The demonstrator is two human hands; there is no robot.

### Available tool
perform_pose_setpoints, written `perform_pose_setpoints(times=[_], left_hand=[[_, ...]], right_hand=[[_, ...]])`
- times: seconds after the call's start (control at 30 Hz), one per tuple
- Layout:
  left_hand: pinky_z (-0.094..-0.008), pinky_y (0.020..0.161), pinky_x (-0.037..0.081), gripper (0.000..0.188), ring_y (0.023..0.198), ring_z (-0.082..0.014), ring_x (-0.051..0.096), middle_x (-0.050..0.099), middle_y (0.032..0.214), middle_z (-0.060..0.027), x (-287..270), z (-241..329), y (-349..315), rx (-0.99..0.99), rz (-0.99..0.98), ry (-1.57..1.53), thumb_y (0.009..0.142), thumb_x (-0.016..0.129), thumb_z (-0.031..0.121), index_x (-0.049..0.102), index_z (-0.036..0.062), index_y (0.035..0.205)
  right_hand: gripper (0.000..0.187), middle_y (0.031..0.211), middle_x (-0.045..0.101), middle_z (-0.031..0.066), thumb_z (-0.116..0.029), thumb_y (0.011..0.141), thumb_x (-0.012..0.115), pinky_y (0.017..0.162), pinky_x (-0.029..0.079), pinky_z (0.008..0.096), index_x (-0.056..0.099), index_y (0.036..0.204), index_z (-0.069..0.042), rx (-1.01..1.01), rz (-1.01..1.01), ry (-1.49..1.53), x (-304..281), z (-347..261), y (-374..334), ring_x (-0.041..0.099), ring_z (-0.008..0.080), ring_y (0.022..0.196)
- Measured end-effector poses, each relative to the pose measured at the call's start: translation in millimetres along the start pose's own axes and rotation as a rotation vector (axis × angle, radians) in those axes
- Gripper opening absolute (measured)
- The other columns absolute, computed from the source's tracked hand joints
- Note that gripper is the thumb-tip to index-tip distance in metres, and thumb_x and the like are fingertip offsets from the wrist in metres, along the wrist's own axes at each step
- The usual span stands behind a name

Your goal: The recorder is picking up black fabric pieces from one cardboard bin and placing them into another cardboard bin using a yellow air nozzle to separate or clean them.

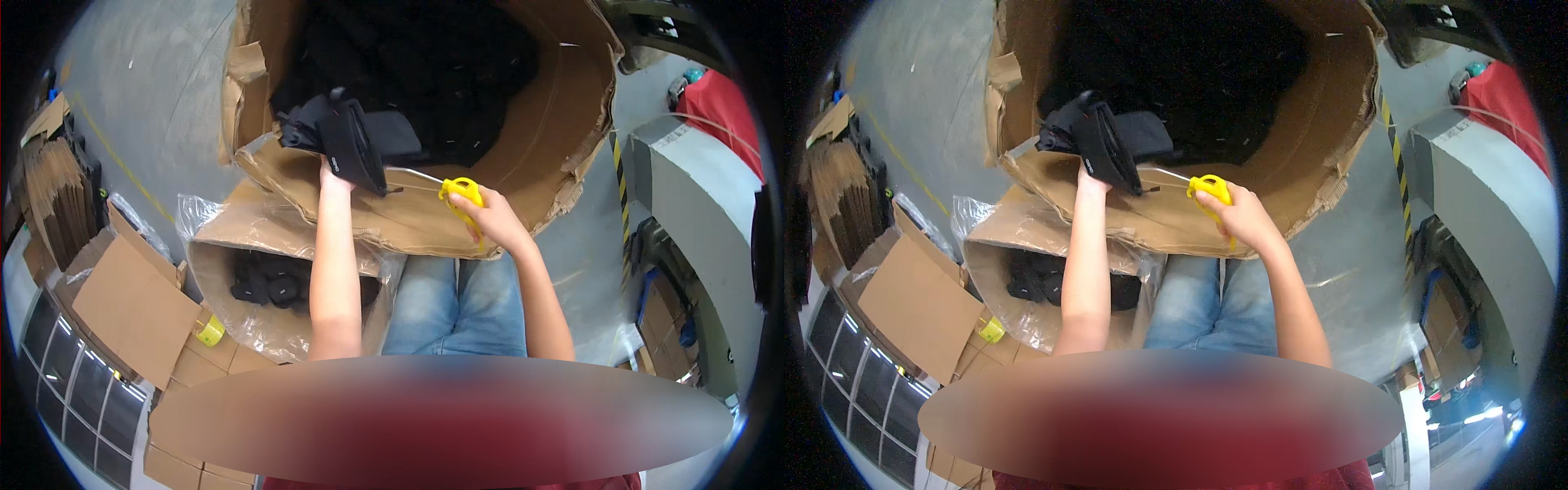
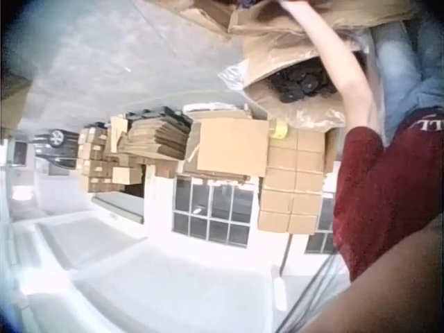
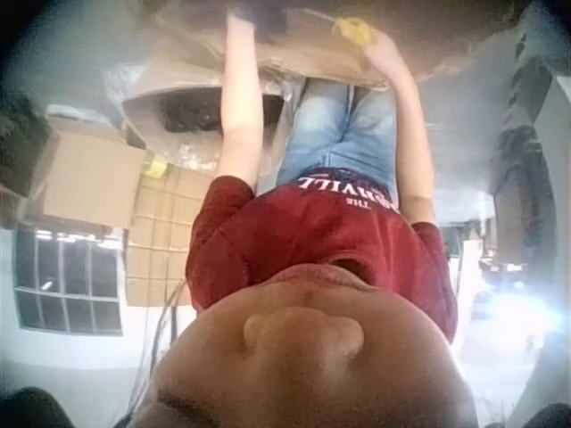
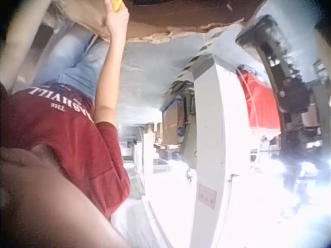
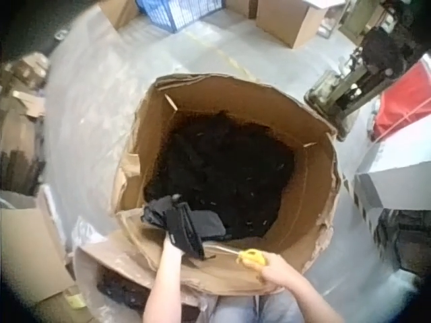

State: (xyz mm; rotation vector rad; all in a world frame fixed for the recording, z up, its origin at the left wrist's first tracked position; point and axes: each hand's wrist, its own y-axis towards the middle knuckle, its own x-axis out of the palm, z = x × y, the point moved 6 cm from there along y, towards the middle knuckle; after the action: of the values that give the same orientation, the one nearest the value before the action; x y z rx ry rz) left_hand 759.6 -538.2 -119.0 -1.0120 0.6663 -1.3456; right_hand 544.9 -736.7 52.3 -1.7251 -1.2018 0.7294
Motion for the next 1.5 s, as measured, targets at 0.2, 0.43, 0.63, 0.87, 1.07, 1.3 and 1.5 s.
perform_pose_setpoints(times=[0.2,0.43,0.63,0.87,1.07,1.3,1.5], left_hand=[[-0.0292,0.083,0.049,0.043,0.091,-0.0217,0.061,0.061,0.108,-0.0136,28.5,12.5,-2.7,0.078,-0.154,0.393,0.093,0.047,0.03,0.054,-0.0068,0.114],[-0.0292,0.079,0.051,0.037,0.086,-0.0197,0.062,0.062,0.104,-0.0124,58.1,42.8,1.9,0.171,-0.342,0.863,0.093,0.048,0.025,0.057,-0.0061,0.112],[-0.0291,0.075,0.053,0.032,0.082,-0.018,0.063,0.063,0.101,-0.0114,89.7,46.2,-20.2,0.283,-0.513,1.228,0.093,0.049,0.02,0.059,-0.0056,0.109],[-0.0232,0.057,0.045,0.034,0.064,-0.0064,0.056,0.065,0.072,-0.0027,149.9,35.2,-70.2,0.326,-0.365,1.213,0.078,0.073,0.03,0.066,-0.0029,0.078],[-0.0228,0.058,0.044,0.037,0.062,-0.0061,0.054,0.064,0.07,-0.0016,152.2,34.3,-68.8,0.429,-0.357,1.188,0.08,0.071,0.032,0.065,-0.0042,0.075],[-0.0249,0.066,0.047,0.044,0.07,-0.009,0.058,0.065,0.077,-0.0038,133.1,2.4,-67.0,0.352,-0.347,1.087,0.081,0.068,0.038,0.065,-0.0055,0.083],[-0.0312,0.083,0.046,0.026,0.091,-0.0193,0.054,0.056,0.099,-0.0083,47.6,9.6,-2.0,-0.011,-0.416,0.446,0.093,0.046,0.029,0.055,0.007,0.104]], right_hand=[[0.041,0.064,0.056,0.0039,-0.041,0.085,0.06,0.042,0.043,0.0271,0.059,0.1,-0.002,0.042,-0.062,0.093,-4.9,5.7,4.0,0.053,0.011,0.045],[0.039,0.063,0.054,0.0029,-0.04,0.085,0.06,0.041,0.042,0.0251,0.058,0.096,-0.003,-0.065,0.041,0.261,-42.7,-6.0,-4.6,0.05,0.0101,0.044],[0.04,0.061,0.054,0.0041,-0.042,0.085,0.06,0.041,0.043,0.0268,0.058,0.095,-0.003,-0.049,0.144,0.24,-78.4,-9.0,-4.7,0.052,0.0115,0.043],[0.045,0.061,0.057,0.0076,-0.044,0.083,0.06,0.044,0.045,0.0302,0.061,0.105,-0.005,-0.237,0.359,0.037,-89.6,2.6,0.1,0.054,0.0141,0.046],[0.041,0.055,0.054,0.0042,-0.042,0.084,0.061,0.042,0.043,0.0269,0.061,0.103,-0.005,-0.052,0.034,0.158,-78.5,14.8,1.4,0.052,0.0119,0.043],[0.043,0.059,0.054,0.0045,-0.042,0.083,0.062,0.042,0.044,0.0267,0.058,0.098,-0.002,-0.041,0.024,0.24,-90.3,23.2,7.2,0.053,0.0116,0.045],[0.043,0.063,0.053,0.0022,-0.044,0.083,0.062,0.042,0.044,0.0262,0.058,0.097,-0.003,-0.087,-0.082,0.26,-89.3,8.5,-5.5,0.052,0.0111,0.046]])
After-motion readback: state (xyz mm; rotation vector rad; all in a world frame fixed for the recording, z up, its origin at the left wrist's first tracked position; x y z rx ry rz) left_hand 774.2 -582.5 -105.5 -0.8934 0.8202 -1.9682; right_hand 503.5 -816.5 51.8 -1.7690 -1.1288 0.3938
